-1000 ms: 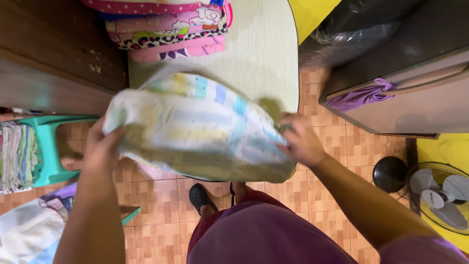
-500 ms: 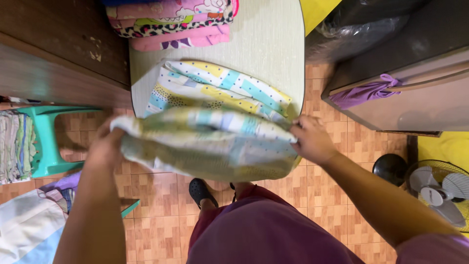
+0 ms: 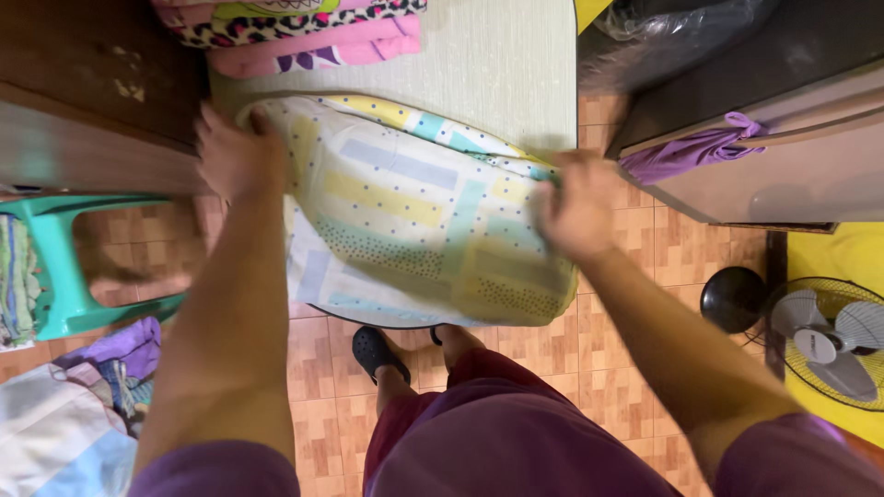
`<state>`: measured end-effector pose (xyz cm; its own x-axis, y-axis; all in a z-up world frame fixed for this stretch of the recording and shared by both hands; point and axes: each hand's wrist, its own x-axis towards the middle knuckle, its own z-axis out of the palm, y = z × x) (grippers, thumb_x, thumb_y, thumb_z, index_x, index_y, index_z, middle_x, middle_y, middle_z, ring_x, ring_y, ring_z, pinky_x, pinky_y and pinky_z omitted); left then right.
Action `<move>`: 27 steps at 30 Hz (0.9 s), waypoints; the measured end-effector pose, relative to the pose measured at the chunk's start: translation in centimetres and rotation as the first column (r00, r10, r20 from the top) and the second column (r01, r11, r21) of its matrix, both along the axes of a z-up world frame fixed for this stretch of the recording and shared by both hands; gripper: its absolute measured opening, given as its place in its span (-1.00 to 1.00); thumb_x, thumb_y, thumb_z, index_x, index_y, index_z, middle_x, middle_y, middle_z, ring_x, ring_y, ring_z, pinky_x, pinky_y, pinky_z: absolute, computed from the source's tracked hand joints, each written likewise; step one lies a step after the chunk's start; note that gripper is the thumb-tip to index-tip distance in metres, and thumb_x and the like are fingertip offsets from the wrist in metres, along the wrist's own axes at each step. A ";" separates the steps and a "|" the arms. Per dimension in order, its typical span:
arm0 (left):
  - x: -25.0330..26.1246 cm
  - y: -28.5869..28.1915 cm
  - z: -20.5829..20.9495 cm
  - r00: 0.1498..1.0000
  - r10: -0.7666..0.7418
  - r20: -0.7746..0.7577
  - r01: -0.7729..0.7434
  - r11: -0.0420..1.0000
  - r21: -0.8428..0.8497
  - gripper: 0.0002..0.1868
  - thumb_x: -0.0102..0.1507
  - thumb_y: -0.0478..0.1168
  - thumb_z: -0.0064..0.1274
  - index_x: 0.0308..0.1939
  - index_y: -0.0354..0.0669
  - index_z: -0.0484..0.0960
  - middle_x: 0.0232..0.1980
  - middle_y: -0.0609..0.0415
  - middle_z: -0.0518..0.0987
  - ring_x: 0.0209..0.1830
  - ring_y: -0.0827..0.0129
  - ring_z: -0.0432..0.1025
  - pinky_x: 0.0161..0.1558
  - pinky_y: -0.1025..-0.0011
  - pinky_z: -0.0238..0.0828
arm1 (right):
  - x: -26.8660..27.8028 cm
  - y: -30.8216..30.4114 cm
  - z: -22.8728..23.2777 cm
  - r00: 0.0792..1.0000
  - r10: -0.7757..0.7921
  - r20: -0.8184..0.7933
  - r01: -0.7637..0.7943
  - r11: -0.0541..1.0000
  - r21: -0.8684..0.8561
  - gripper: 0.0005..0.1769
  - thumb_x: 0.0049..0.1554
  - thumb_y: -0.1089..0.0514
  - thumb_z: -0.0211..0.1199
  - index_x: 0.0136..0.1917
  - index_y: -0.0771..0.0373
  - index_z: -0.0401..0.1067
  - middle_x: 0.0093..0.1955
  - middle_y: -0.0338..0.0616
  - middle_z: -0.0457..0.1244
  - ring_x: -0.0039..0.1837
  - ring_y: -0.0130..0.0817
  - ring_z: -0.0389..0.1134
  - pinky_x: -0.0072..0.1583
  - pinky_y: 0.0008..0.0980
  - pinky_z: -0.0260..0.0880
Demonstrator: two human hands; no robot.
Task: The person folds several pieces of bedding and towels on a small round table, smoothing and aligning each item before stacking them. The person handles patterned sheets, a leopard-print towel, and a pastel-striped towel, placing each folded item on top of the previous one.
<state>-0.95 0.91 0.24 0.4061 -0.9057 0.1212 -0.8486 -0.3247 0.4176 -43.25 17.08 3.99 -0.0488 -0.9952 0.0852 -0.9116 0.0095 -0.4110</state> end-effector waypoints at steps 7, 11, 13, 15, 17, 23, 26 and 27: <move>-9.6 7.5 1.0 0.748 -0.663 0.038 0.629 0.726 0.278 -0.16 0.29 0.44 -0.15 0.57 0.25 0.17 0.68 -0.24 -0.21 0.66 -0.25 -0.38 0.46 -0.35 -0.59 | 7.3 -2.2 -3.0 0.932 0.289 -0.217 -0.286 0.957 0.045 0.12 0.10 -0.59 0.15 0.61 0.21 0.06 0.63 0.42 -0.19 0.62 0.39 -0.26 0.50 0.28 -0.34; -9.9 4.2 -0.9 0.731 -0.675 0.095 0.655 0.735 0.176 -0.10 0.33 0.43 -0.18 0.66 0.18 0.10 0.71 -0.21 -0.23 0.70 -0.13 -0.38 0.53 -0.27 -0.60 | 6.7 -3.8 -4.7 0.954 0.259 -0.151 -0.245 0.964 0.104 0.12 0.09 -0.56 0.17 0.63 0.19 0.05 0.67 0.31 -0.19 0.66 0.35 -0.30 0.55 0.29 -0.37; -10.0 3.1 -2.2 0.749 -0.660 0.066 0.641 0.746 0.180 -0.13 0.36 0.42 -0.19 0.66 0.19 0.10 0.71 -0.23 -0.23 0.70 -0.12 -0.38 0.56 -0.22 -0.61 | 6.2 -2.9 -4.9 0.961 0.242 -0.131 -0.230 0.967 0.106 0.09 0.09 -0.52 0.19 0.63 0.17 0.07 0.67 0.27 -0.17 0.67 0.33 -0.28 0.57 0.29 -0.35; -10.2 1.1 -2.9 0.727 -0.684 0.056 0.664 0.721 0.197 -0.14 0.32 0.40 -0.14 0.61 0.20 0.11 0.69 -0.21 -0.20 0.68 -0.11 -0.34 0.54 -0.18 -0.58 | 6.3 -3.1 -5.0 0.965 0.227 -0.132 -0.217 0.972 0.085 0.06 0.10 -0.49 0.21 0.62 0.17 0.08 0.66 0.26 -0.16 0.66 0.34 -0.27 0.56 0.30 -0.34; -10.1 -1.0 -2.7 0.714 -0.696 0.079 0.687 0.718 0.110 -0.16 0.35 0.32 -0.07 0.61 0.09 0.14 0.69 -0.23 -0.11 0.69 -0.12 -0.26 0.56 -0.17 -0.51 | 6.6 -4.0 -4.8 0.968 0.219 -0.122 -0.210 0.974 0.085 0.07 0.11 -0.48 0.25 0.63 0.17 0.06 0.66 0.25 -0.14 0.67 0.32 -0.25 0.57 0.31 -0.32; -10.6 13.4 1.3 0.921 -0.375 -0.110 0.342 0.910 -0.234 -0.31 0.27 0.08 0.25 0.18 -0.49 0.47 0.27 -0.53 0.30 0.33 -0.36 0.15 0.32 -0.25 0.08 | 7.9 -8.1 -1.3 0.967 0.233 0.104 -0.246 0.959 0.142 0.42 -0.16 -0.42 0.50 0.62 0.34 -0.16 0.57 0.32 -0.13 0.60 0.29 -0.13 0.55 0.22 -0.19; -9.9 22.6 1.2 0.899 0.000 -0.439 0.005 1.000 0.010 -0.20 0.20 0.14 0.25 0.10 -0.63 0.40 0.01 -0.40 0.53 0.03 -0.13 0.43 0.10 0.00 0.36 | 10.8 -11.8 0.2 0.967 0.238 0.087 -0.253 0.923 0.289 0.48 -0.30 -0.30 0.63 0.62 0.27 -0.12 0.58 0.26 -0.07 0.54 0.21 -0.05 0.47 0.08 -0.08; -9.3 23.5 0.3 0.660 0.214 -0.721 -0.072 0.972 0.223 -0.24 0.17 0.12 0.24 0.05 -0.57 0.38 -0.10 -0.27 0.61 -0.09 0.06 0.53 -0.02 0.14 0.50 | 11.5 -13.4 0.3 0.976 0.217 0.036 -0.213 0.895 0.392 0.48 -0.35 -0.25 0.66 0.62 0.20 -0.07 0.57 0.20 -0.01 0.51 0.15 0.00 0.45 0.01 -0.02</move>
<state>-10.24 24.43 0.57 0.4241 -0.8050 -0.4148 -0.2237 -0.5370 0.8134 -31.77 3.68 4.30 0.1691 -0.9346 -0.3131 -0.9128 -0.0287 -0.4073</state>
